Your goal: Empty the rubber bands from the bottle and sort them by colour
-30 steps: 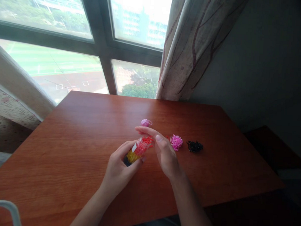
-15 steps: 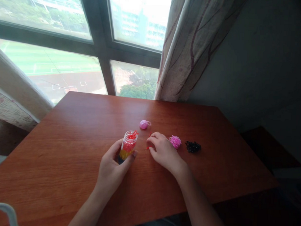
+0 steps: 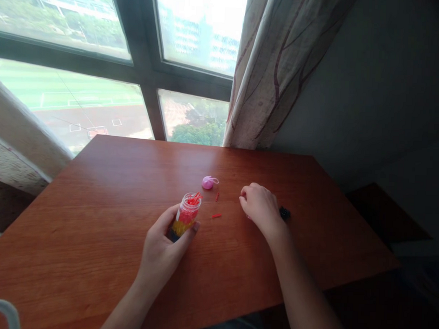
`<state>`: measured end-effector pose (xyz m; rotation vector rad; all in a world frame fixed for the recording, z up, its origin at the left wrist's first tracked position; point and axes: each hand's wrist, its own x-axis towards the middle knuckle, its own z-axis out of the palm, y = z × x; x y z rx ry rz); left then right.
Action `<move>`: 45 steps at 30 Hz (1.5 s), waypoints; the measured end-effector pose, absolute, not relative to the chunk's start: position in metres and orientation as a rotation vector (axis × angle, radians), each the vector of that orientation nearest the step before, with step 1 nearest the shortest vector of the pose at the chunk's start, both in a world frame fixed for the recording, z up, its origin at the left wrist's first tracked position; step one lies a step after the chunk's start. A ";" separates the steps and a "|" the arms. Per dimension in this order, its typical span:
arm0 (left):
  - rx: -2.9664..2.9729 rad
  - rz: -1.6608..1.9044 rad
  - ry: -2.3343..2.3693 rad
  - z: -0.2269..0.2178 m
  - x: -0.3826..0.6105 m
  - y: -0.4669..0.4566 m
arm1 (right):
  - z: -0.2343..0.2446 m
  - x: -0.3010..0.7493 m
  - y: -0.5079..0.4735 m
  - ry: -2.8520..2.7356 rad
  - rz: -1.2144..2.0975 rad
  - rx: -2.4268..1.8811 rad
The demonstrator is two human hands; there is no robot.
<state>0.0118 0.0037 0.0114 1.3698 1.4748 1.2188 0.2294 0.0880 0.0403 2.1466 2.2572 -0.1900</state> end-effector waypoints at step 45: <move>1.529 1.204 1.490 0.008 0.010 0.003 | 0.035 0.203 0.079 2.618 -0.550 1.587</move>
